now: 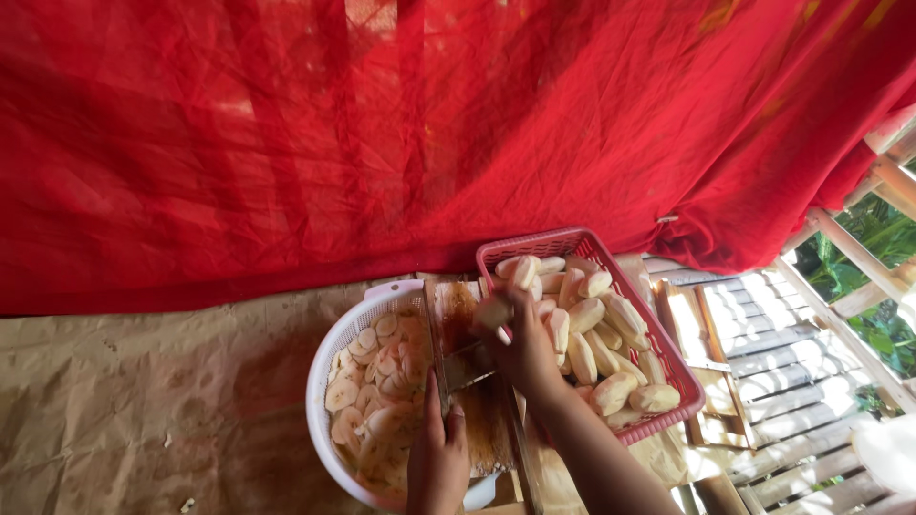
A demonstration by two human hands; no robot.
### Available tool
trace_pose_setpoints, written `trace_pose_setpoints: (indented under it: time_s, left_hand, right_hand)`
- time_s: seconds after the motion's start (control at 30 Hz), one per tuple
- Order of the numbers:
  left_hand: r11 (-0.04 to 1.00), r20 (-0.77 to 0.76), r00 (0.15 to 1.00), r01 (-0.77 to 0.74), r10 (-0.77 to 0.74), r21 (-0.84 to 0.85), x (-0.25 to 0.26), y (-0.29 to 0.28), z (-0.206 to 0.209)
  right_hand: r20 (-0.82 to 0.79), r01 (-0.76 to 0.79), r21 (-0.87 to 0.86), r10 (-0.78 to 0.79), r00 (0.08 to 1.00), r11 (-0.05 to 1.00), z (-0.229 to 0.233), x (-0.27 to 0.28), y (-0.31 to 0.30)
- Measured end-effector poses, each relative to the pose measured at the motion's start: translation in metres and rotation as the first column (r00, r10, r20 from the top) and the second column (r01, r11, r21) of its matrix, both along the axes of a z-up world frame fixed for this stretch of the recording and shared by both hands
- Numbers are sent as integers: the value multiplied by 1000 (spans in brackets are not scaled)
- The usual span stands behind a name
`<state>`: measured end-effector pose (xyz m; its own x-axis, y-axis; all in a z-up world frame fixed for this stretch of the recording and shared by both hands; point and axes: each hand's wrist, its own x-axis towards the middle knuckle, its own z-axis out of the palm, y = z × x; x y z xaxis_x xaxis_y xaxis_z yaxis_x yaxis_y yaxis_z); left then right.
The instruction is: The person slices bananas using a wooden mandoline slicer, dropping the slices into a white basin and periodically refilling the slicer from a red basket.
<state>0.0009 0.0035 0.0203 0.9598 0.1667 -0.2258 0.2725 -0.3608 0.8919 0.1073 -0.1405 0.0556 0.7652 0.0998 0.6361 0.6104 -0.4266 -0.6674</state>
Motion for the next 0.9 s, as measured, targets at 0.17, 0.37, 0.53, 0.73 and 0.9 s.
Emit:
trace_pose_setpoints:
  time_s: [0.17, 0.37, 0.53, 0.73, 0.9]
  left_hand:
    - [1000, 36, 999, -12, 12, -13, -5, 1, -3]
    - [998, 226, 974, -4, -9, 55, -2, 0, -16]
    - [999, 80, 996, -31, 30, 14, 4, -2, -14]
    - [999, 286, 957, -43, 40, 2, -2, -4, -10]
    - [995, -197, 980, 37, -18, 90, 1, -1, -10]
  right_hand:
    - [-28, -34, -102, 31, 999, 994, -25, -109, -18]
    - [-98, 69, -140, -83, 992, 988, -24, -63, -16]
    - [-114, 43, 107, -31, 993, 993, -19, 15, 1]
    - [-234, 119, -89, -137, 963, 989, -35, -100, -24]
    - [-273, 47, -5, -47, 961, 999, -32, -101, -13]
